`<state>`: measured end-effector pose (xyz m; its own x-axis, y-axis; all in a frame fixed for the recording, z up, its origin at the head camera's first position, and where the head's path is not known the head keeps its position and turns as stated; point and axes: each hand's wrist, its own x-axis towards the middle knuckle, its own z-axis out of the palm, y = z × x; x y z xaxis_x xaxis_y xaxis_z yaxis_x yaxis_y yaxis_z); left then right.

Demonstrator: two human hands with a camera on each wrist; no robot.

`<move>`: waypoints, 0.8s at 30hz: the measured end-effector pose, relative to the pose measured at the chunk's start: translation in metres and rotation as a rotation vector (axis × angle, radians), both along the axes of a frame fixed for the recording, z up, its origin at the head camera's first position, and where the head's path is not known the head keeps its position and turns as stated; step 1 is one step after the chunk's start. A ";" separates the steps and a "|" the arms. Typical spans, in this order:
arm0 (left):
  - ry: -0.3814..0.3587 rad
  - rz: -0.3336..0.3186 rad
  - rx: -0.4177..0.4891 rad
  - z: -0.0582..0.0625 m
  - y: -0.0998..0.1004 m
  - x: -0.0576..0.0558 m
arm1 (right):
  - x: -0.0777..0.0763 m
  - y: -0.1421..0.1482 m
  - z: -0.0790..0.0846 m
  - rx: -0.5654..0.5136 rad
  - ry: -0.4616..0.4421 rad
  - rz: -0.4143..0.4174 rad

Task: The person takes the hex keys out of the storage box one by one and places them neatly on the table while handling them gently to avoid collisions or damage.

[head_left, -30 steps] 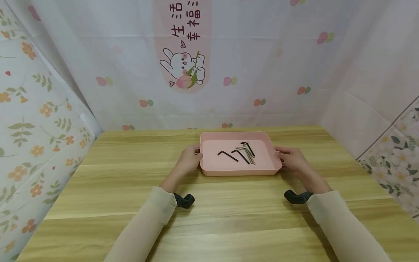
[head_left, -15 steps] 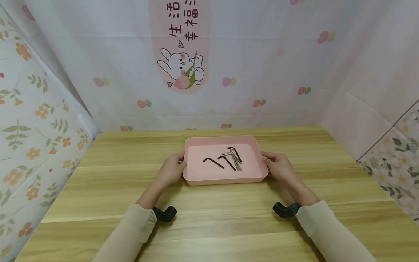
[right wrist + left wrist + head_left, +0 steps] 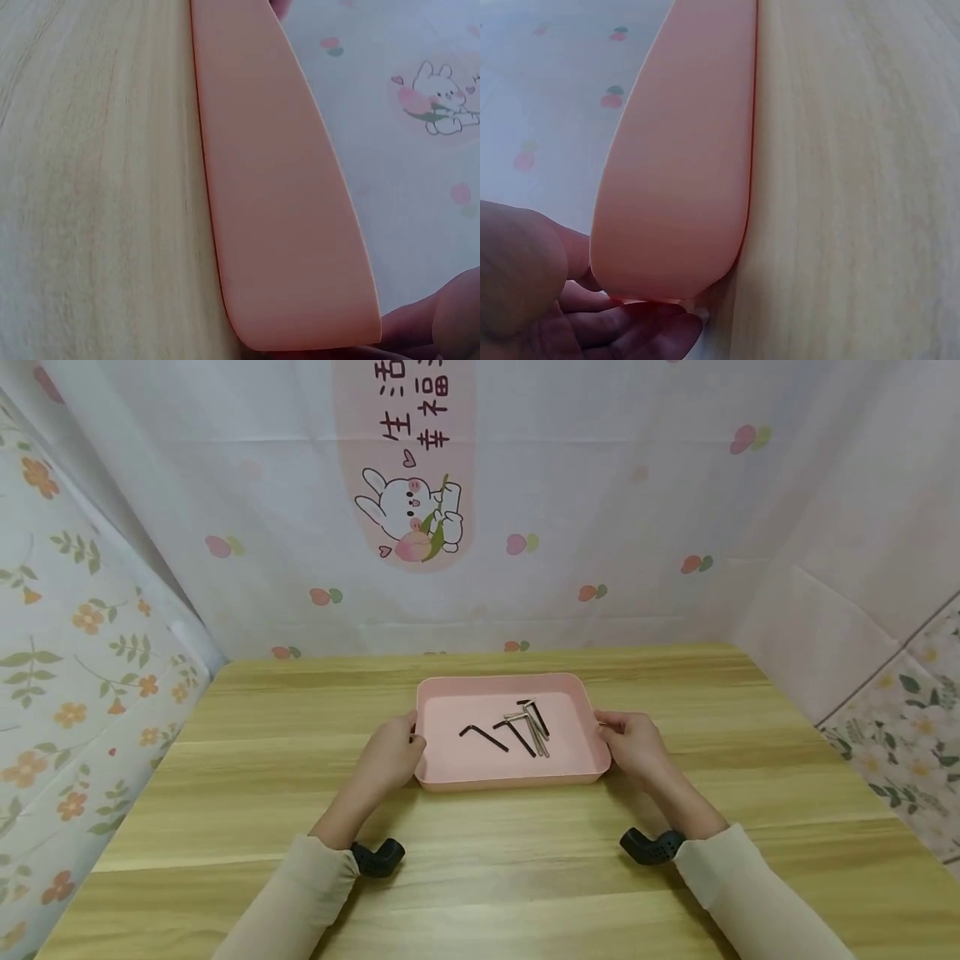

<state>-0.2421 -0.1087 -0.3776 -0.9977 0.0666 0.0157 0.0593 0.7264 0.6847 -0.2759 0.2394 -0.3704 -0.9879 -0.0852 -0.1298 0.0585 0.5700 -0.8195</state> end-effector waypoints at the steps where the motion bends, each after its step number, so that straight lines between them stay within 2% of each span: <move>1: 0.002 0.005 0.001 0.000 0.001 -0.001 | 0.000 0.001 0.000 0.002 0.001 -0.005; 9: 0.028 0.048 0.032 -0.002 0.002 -0.004 | 0.003 0.002 -0.002 0.009 0.035 -0.027; 13: 0.007 0.020 0.061 -0.008 0.001 -0.004 | 0.010 0.003 -0.007 0.033 0.027 -0.056; 17: -0.013 0.013 0.071 -0.011 -0.005 -0.004 | 0.012 0.000 -0.006 0.026 0.030 -0.046; 24: -0.090 -0.007 0.242 -0.019 -0.018 -0.014 | 0.007 -0.003 0.001 0.022 0.054 -0.039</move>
<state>-0.2565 -0.1265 -0.3963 -0.9953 0.0784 -0.0568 -0.0054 0.5402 0.8415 -0.2687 0.2361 -0.3692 -0.9960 -0.0446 -0.0777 0.0369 0.5862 -0.8093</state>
